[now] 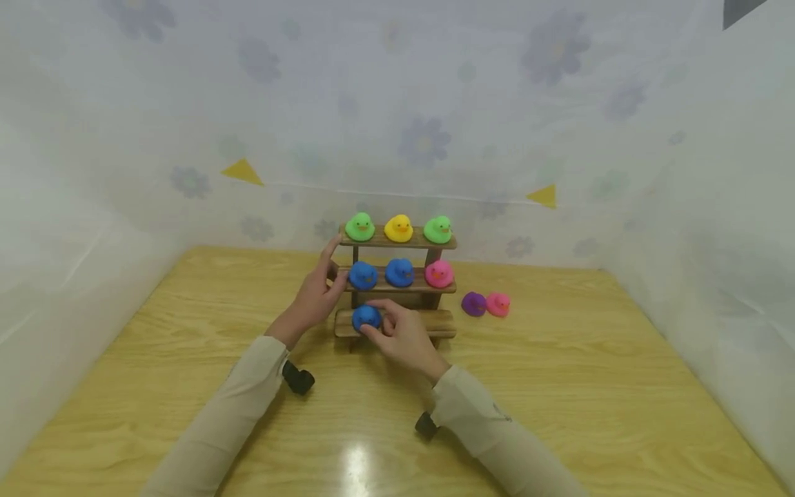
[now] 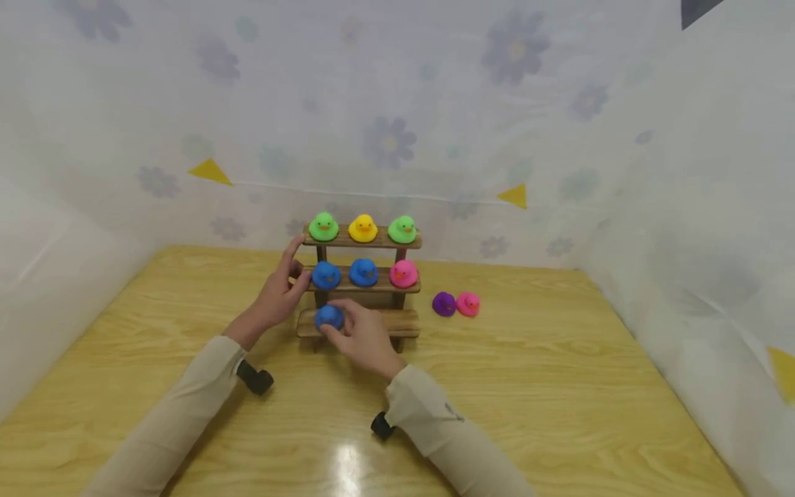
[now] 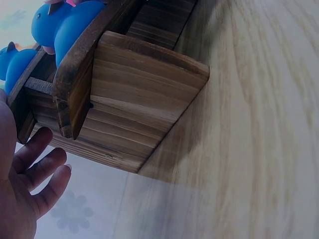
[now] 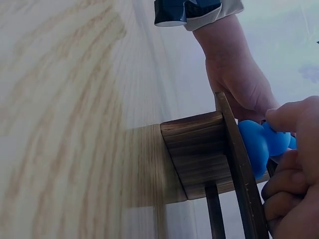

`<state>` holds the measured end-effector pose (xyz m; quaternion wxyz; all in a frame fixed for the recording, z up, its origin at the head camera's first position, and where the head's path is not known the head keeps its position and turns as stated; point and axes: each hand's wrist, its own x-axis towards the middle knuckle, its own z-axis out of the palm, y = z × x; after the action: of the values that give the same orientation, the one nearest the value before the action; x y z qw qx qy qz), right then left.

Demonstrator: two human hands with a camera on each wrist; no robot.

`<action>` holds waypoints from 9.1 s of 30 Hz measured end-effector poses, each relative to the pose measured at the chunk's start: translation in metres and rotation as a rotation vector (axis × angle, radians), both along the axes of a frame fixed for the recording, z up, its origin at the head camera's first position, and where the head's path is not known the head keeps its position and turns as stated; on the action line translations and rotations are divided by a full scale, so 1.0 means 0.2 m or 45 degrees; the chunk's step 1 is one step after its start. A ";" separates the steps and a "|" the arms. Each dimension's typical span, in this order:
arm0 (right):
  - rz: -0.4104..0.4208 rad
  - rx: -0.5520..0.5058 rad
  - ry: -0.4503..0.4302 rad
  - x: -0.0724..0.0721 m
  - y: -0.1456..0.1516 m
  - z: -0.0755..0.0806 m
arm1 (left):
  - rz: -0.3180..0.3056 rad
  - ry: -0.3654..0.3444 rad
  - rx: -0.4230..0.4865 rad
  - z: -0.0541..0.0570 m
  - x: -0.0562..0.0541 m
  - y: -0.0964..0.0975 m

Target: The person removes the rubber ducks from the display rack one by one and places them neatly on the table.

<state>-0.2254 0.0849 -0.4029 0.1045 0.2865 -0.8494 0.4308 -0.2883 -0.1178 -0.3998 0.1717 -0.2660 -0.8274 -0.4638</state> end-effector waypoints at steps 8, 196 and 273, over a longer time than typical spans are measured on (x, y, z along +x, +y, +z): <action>-0.003 -0.041 -0.057 0.00 0.02 0.00 | -0.011 0.025 -0.006 0.00 0.00 -0.01; -0.617 -0.144 -0.133 -0.19 1.12 -0.10 | 0.006 -0.033 -0.021 0.01 -0.01 0.00; -0.519 -0.143 -0.134 -0.16 0.95 -0.09 | -0.045 -0.009 0.003 0.01 0.00 -0.01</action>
<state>-0.2573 0.2752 -0.4203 0.1606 0.0798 -0.8687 0.4618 -0.2890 -0.1198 -0.3987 0.1608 -0.2786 -0.8227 -0.4687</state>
